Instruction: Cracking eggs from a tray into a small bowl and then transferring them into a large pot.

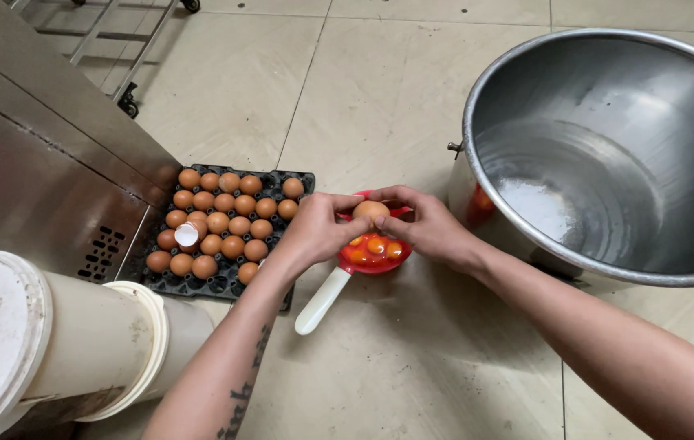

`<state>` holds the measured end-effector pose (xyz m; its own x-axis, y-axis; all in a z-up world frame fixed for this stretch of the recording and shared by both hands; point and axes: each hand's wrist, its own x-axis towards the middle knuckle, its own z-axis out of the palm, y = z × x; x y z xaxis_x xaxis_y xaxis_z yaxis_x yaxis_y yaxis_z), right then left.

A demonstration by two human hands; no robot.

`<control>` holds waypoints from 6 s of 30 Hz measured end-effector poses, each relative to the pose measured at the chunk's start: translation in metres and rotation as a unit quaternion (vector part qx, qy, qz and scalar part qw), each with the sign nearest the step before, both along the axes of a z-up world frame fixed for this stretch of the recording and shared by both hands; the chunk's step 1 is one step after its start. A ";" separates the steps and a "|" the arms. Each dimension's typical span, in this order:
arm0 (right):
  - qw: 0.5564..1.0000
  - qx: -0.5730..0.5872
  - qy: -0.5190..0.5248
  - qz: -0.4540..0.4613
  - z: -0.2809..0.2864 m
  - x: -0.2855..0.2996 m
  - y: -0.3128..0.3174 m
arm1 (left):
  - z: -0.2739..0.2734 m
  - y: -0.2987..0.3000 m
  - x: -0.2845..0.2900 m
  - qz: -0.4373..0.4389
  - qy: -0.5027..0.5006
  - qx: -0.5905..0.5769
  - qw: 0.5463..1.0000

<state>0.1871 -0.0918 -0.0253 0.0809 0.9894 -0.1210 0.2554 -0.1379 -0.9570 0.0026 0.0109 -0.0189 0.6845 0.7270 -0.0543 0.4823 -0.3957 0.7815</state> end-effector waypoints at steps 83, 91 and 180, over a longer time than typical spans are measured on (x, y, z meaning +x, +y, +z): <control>0.981 -0.074 0.171 -0.059 -0.014 0.018 0.017 | 0.029 -0.032 -0.001 -0.037 -0.134 0.185 0.973; 0.982 -0.060 0.175 -0.049 0.000 0.006 0.014 | 0.015 -0.006 -0.013 -0.001 -0.194 0.066 0.979; 0.942 0.064 0.320 -0.079 -0.123 0.047 -0.042 | 0.089 -0.114 0.105 -0.190 -0.179 0.270 0.927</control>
<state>0.2344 -0.1340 -0.1486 0.1784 0.9810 -0.0756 -0.3936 0.0007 -0.9193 0.1076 -0.1034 0.0697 0.8005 0.2839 0.5278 -0.0249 -0.8642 0.5026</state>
